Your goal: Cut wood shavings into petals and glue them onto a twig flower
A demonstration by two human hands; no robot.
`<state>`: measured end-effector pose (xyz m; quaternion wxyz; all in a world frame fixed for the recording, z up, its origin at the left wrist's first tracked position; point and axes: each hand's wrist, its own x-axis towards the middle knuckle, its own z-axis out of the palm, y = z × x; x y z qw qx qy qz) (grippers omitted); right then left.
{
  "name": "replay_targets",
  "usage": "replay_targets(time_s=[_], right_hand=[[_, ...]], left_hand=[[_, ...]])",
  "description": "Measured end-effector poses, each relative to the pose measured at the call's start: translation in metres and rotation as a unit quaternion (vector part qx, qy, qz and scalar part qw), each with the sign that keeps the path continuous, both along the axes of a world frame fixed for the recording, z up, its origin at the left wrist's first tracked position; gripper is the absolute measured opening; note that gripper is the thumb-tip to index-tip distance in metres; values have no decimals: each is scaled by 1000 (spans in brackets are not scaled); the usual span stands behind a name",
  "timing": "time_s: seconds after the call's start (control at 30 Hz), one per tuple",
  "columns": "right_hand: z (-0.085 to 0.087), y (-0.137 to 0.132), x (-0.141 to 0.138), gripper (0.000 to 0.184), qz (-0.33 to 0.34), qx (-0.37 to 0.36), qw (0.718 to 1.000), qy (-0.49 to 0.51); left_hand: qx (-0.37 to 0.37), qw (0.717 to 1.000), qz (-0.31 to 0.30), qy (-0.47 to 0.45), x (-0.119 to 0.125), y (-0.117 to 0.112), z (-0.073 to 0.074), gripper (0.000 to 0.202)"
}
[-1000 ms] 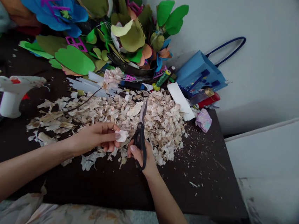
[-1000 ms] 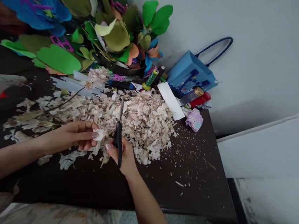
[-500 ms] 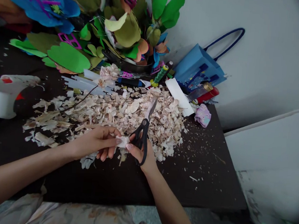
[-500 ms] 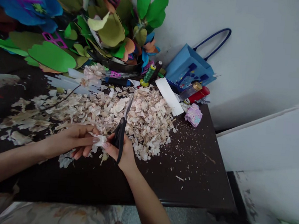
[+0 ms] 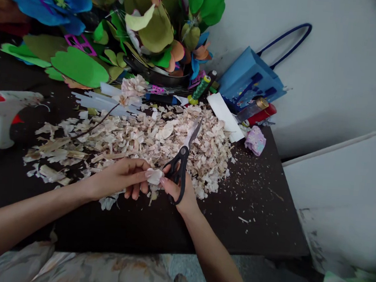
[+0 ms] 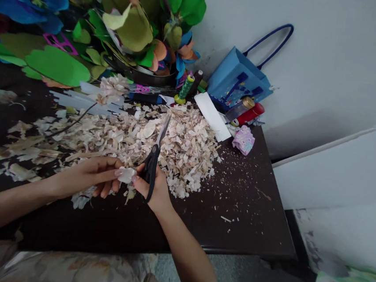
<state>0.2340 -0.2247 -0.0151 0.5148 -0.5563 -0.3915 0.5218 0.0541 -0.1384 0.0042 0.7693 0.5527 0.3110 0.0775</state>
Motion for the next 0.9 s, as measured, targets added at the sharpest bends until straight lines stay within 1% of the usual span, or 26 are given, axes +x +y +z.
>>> replay_targets(time_s=[0.13, 0.27, 0.53, 0.73, 0.8, 0.9], right_hand=[[-4, 0, 0, 40, -12, 17, 1000, 0], [-5, -1, 0, 39, -4, 12, 1000, -3], [-2, -1, -2, 35, 14, 0, 1000, 9], [0, 0, -2, 33, 1, 41, 999, 20], [2, -1, -3, 31, 7, 53, 999, -1], [4, -2, -3, 28, 15, 52, 998, -33]], left_hand=[[-20, 999, 17, -27, 0, 0, -5, 32], [-19, 999, 24, -22, 1, 0, -9, 32], [28, 999, 47, -3, -1, 2, -5, 25], [63, 997, 25, 22, -2, 2, -7, 22], [69, 997, 17, 24, -1, 2, -7, 25], [74, 997, 15, 22, -1, 1, -6, 26]])
